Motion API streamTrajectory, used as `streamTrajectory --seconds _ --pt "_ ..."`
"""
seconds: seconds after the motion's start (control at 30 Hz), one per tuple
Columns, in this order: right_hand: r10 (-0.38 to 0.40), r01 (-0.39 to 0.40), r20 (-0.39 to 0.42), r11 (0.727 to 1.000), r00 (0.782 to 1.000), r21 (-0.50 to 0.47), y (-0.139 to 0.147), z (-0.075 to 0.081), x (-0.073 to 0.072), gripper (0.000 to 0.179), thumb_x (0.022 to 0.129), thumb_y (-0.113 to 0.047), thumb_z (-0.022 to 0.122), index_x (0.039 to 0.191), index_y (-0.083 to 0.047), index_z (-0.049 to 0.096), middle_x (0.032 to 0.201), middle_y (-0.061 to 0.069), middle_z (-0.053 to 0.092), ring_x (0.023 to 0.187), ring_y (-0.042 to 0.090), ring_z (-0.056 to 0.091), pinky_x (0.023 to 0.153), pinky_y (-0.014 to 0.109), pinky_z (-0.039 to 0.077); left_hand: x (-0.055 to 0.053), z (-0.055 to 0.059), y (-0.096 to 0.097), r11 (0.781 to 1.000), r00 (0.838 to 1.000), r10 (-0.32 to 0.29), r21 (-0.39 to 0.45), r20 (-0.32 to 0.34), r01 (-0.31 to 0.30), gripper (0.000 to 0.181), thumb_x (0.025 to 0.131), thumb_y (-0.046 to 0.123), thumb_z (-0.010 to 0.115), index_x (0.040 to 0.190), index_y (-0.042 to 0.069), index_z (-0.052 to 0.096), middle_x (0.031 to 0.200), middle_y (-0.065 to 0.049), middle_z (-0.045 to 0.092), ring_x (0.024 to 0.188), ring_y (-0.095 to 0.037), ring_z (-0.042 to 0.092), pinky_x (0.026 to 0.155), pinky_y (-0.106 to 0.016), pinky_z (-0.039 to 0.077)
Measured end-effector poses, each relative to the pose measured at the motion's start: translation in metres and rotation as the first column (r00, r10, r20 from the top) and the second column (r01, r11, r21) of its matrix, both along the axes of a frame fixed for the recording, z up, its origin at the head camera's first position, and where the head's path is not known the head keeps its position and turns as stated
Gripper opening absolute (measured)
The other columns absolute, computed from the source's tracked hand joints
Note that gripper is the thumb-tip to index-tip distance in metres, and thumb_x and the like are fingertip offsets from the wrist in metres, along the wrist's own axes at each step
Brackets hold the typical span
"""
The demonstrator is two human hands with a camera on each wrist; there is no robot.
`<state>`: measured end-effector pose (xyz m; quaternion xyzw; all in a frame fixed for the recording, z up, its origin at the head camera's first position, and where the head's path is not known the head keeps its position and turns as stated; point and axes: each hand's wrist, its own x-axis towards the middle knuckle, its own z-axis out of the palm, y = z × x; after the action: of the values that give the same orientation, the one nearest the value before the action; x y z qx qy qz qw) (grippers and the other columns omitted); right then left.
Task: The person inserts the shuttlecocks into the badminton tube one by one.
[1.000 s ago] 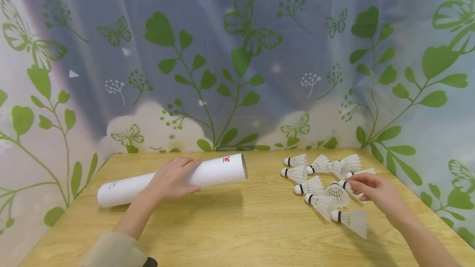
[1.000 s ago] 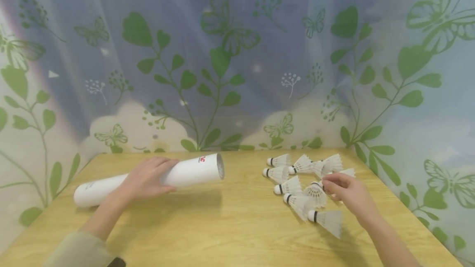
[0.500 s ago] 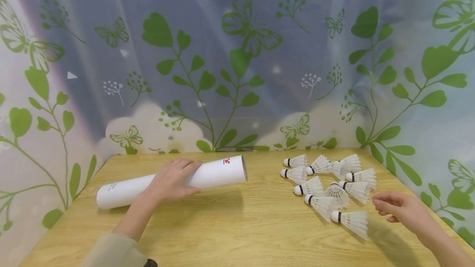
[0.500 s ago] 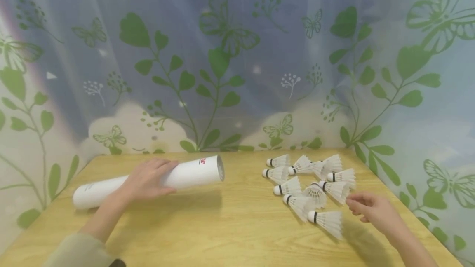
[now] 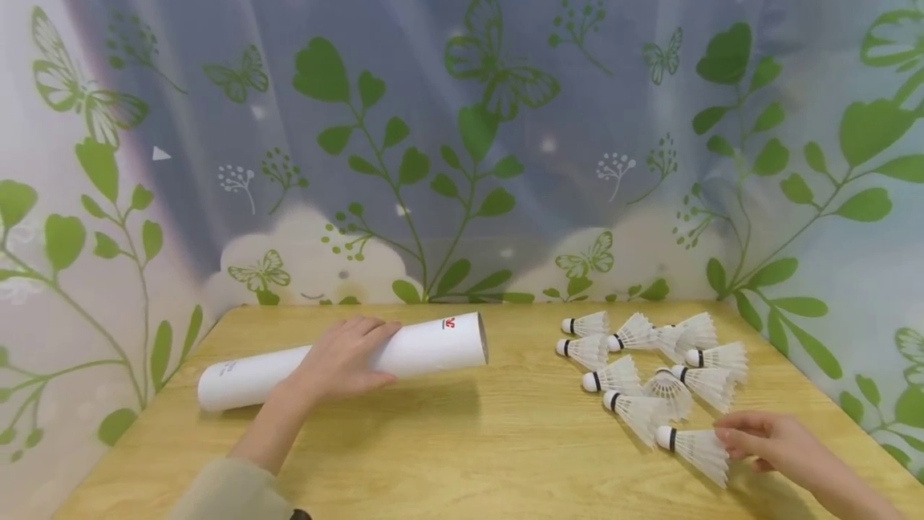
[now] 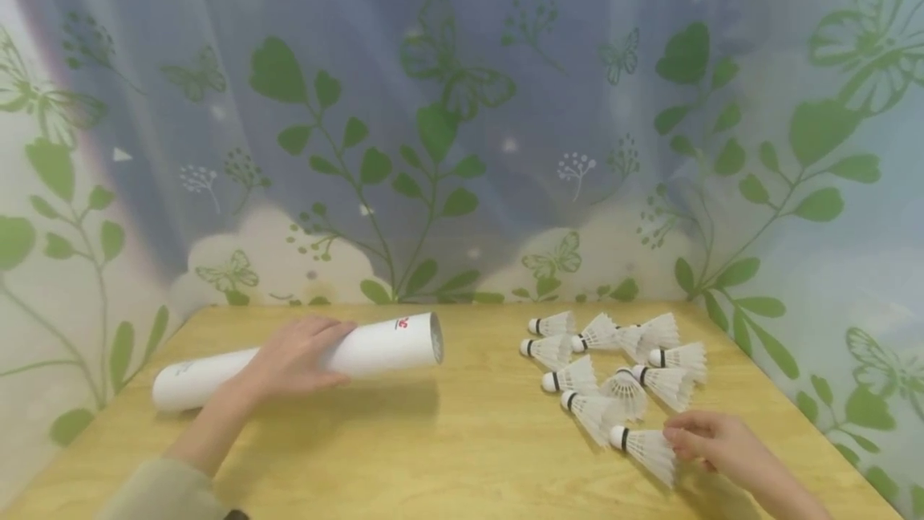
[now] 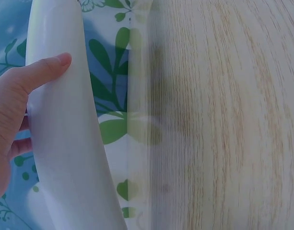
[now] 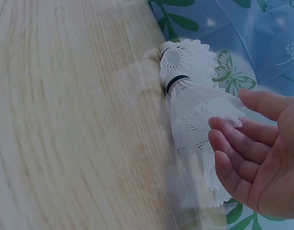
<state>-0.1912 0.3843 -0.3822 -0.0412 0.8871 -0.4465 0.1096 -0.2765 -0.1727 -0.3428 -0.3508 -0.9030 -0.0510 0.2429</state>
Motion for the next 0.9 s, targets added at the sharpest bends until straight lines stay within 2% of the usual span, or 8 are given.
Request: streamTrajectory --seconds 0.23,0.5,0.73,0.9 --pt "-0.112 0.111 0.004 0.992 0.994 0.060 -0.008 0.002 -0.003 0.051 0.092 -0.028 0.058 0.118 0.015 0.052 0.100 0.013 0.066 0.077 0.013 0.058 0.060 0.029 0.049 -0.002 -0.001 0.001 1.000 1.000 -0.001 -0.005 0.000 0.001 0.069 0.068 0.040 0.080 0.124 0.008 0.056 0.111 -0.008 0.061 0.098 -0.027 0.057 0.080 -0.044 0.048" --pt "-0.149 0.150 -0.014 0.987 0.989 0.050 -0.004 0.003 0.000 0.047 0.090 -0.023 0.061 0.117 0.015 0.052 0.097 0.010 0.067 0.074 0.009 0.056 0.060 0.028 0.047 0.000 -0.003 0.000 1.000 1.000 -0.011 0.004 0.011 0.011 0.069 0.067 0.040 0.080 0.124 0.009 0.057 0.111 -0.007 0.062 0.098 -0.027 0.057 0.082 -0.043 0.048" --pt "-0.157 0.159 -0.031 0.984 0.987 0.075 0.004 0.019 0.003 0.045 0.093 -0.027 0.057 0.117 0.012 0.054 0.093 -0.001 0.061 0.071 0.012 0.049 0.061 0.030 0.045 0.000 -0.003 0.001 1.000 1.000 0.007 -0.017 0.020 -0.007 0.070 0.068 0.042 0.079 0.125 0.009 0.056 0.113 -0.007 0.061 0.100 -0.026 0.056 0.087 -0.044 0.046" --pt "-0.185 0.189 -0.095 0.981 0.978 0.044 0.006 0.034 0.004 0.045 0.093 -0.027 0.056 0.118 0.010 0.055 0.094 -0.011 0.061 0.074 0.009 0.050 0.063 0.031 0.047 0.000 -0.003 0.001 1.000 1.000 0.008 -0.023 0.017 -0.008 0.069 0.068 0.041 0.079 0.125 0.010 0.056 0.111 -0.006 0.061 0.099 -0.026 0.057 0.086 -0.043 0.047"
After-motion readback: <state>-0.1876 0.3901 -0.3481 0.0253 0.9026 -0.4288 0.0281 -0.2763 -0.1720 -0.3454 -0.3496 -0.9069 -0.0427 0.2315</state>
